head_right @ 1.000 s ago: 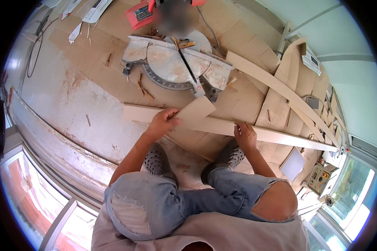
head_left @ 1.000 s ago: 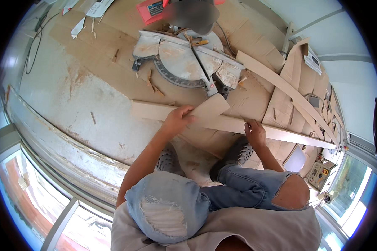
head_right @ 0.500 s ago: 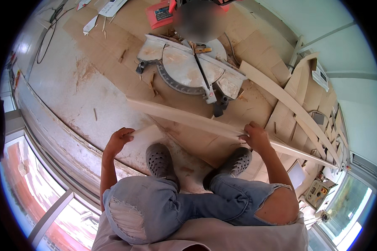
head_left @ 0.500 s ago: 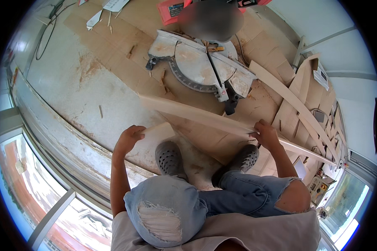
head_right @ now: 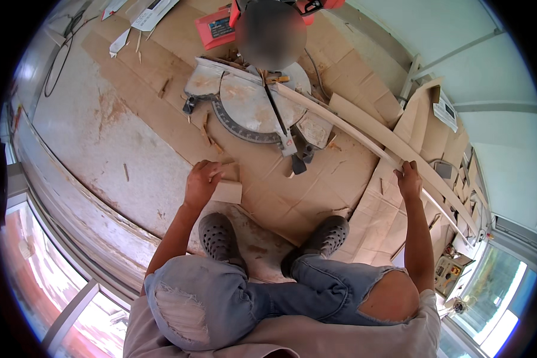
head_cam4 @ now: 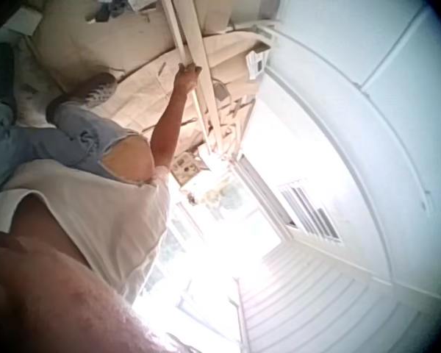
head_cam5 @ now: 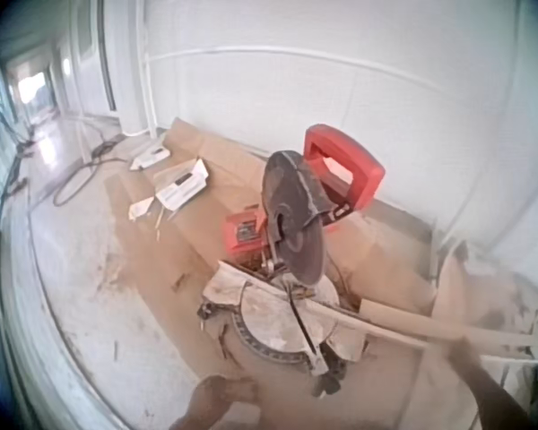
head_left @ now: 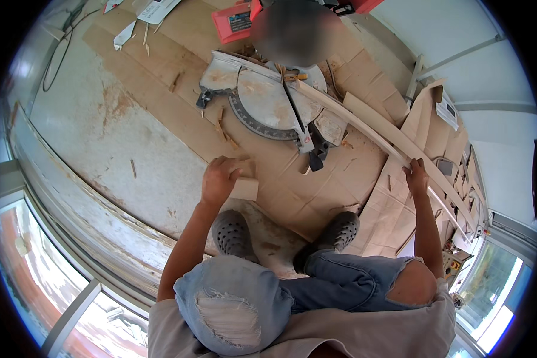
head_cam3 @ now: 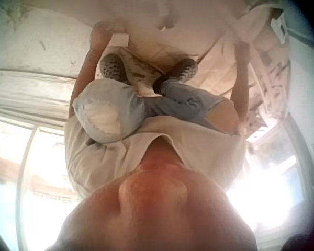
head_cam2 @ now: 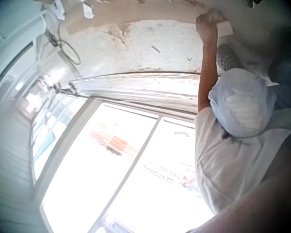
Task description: The person installs wooden baseboards in a room under construction. They measure and cut the wood using a miter saw, then fit and secure the pieces along the wall corners using a utility knife and a hammer.
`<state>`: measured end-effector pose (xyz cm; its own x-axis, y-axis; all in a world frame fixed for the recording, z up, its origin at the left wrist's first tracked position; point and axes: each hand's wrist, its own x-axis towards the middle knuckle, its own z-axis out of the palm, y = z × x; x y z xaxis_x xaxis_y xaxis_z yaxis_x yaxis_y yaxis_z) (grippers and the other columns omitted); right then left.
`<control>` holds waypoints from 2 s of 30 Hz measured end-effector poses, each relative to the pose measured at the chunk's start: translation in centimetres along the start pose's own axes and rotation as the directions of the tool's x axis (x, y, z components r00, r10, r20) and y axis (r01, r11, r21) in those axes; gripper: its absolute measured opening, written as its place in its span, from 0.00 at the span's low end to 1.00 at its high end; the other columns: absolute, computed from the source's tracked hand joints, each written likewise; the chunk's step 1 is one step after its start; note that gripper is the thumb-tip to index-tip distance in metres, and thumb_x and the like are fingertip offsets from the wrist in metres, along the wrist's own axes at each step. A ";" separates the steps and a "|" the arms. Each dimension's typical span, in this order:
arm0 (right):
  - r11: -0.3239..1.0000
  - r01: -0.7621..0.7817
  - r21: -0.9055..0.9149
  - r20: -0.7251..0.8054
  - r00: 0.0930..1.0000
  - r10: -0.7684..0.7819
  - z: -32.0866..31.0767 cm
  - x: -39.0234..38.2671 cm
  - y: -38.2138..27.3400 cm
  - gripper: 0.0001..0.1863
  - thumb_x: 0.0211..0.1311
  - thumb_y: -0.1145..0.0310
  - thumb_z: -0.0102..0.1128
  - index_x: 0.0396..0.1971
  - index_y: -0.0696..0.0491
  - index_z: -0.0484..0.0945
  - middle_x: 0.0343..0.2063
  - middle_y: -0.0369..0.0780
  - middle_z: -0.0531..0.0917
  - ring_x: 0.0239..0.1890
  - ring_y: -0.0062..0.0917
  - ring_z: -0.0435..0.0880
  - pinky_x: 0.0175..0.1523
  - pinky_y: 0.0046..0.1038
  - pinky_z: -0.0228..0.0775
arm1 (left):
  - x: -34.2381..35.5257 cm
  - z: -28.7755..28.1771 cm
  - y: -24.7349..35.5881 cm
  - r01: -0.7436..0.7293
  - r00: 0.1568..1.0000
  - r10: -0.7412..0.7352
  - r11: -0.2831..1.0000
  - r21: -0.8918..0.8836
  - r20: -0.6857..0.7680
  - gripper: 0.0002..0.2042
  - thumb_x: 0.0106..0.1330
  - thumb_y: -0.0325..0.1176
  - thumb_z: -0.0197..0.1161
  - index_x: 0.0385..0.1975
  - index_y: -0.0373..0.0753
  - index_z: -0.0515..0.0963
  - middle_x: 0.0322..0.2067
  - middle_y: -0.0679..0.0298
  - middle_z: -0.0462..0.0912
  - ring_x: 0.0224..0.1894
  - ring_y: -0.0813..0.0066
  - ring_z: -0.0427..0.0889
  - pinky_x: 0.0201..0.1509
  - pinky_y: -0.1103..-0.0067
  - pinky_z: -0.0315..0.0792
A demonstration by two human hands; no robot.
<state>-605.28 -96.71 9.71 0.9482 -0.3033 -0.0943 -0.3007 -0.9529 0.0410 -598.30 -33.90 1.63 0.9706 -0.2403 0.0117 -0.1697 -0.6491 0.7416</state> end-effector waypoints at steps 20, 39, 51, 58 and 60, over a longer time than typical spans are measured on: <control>0.837 0.536 -0.114 0.022 0.843 -0.537 -0.8 9.1 -20.2 0.22 0.67 0.54 0.60 0.53 0.52 0.71 0.29 0.42 0.85 0.35 0.36 0.87 0.38 0.39 0.78 | 3.4 18.0 11.9 0.641 0.733 -0.370 0.096 -0.761 0.571 0.39 0.60 0.29 0.74 0.63 0.22 0.54 0.31 0.56 0.82 0.20 0.70 0.82 0.21 0.76 0.77; 0.834 0.541 -0.104 0.174 0.836 -0.521 -1.4 10.4 -21.8 0.20 0.68 0.52 0.58 0.48 0.53 0.71 0.29 0.45 0.85 0.35 0.42 0.86 0.38 0.43 0.77 | 3.3 14.9 9.2 0.614 0.778 -0.341 0.241 -0.751 0.527 0.32 0.53 0.24 0.74 0.55 0.33 0.60 0.25 0.59 0.80 0.16 0.73 0.78 0.16 0.77 0.71; 0.854 0.516 -0.062 0.234 0.840 -0.490 -1.9 10.0 -22.6 0.21 0.70 0.52 0.56 0.47 0.55 0.69 0.29 0.48 0.85 0.36 0.46 0.86 0.40 0.46 0.76 | 3.1 7.3 4.0 0.684 0.729 -0.264 0.318 -0.657 0.632 0.47 0.52 0.26 0.76 0.70 0.29 0.50 0.29 0.54 0.83 0.19 0.71 0.79 0.21 0.75 0.73; 0.822 0.561 -0.102 0.277 0.809 -0.518 -2.6 10.9 -23.5 0.22 0.70 0.52 0.56 0.45 0.58 0.69 0.27 0.50 0.84 0.33 0.49 0.85 0.39 0.47 0.76 | 3.7 8.0 3.0 0.688 0.724 -0.237 0.315 -0.653 0.648 0.37 0.52 0.25 0.75 0.60 0.32 0.58 0.25 0.57 0.82 0.19 0.71 0.79 0.21 0.76 0.72; 0.825 0.557 -0.094 0.266 0.813 -0.518 -2.4 10.6 -23.4 0.21 0.70 0.53 0.57 0.44 0.58 0.69 0.26 0.50 0.84 0.32 0.49 0.85 0.39 0.47 0.76 | 3.4 6.8 2.0 0.691 0.718 -0.252 0.371 -0.621 0.648 0.40 0.53 0.25 0.75 0.63 0.31 0.56 0.23 0.58 0.81 0.18 0.71 0.79 0.20 0.76 0.72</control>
<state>-587.98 -77.60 10.10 0.8991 0.2448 -0.3628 0.2898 -0.9542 0.0744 -596.50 -40.94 -1.43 0.6294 -0.4767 -0.6137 0.7135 0.0416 0.6994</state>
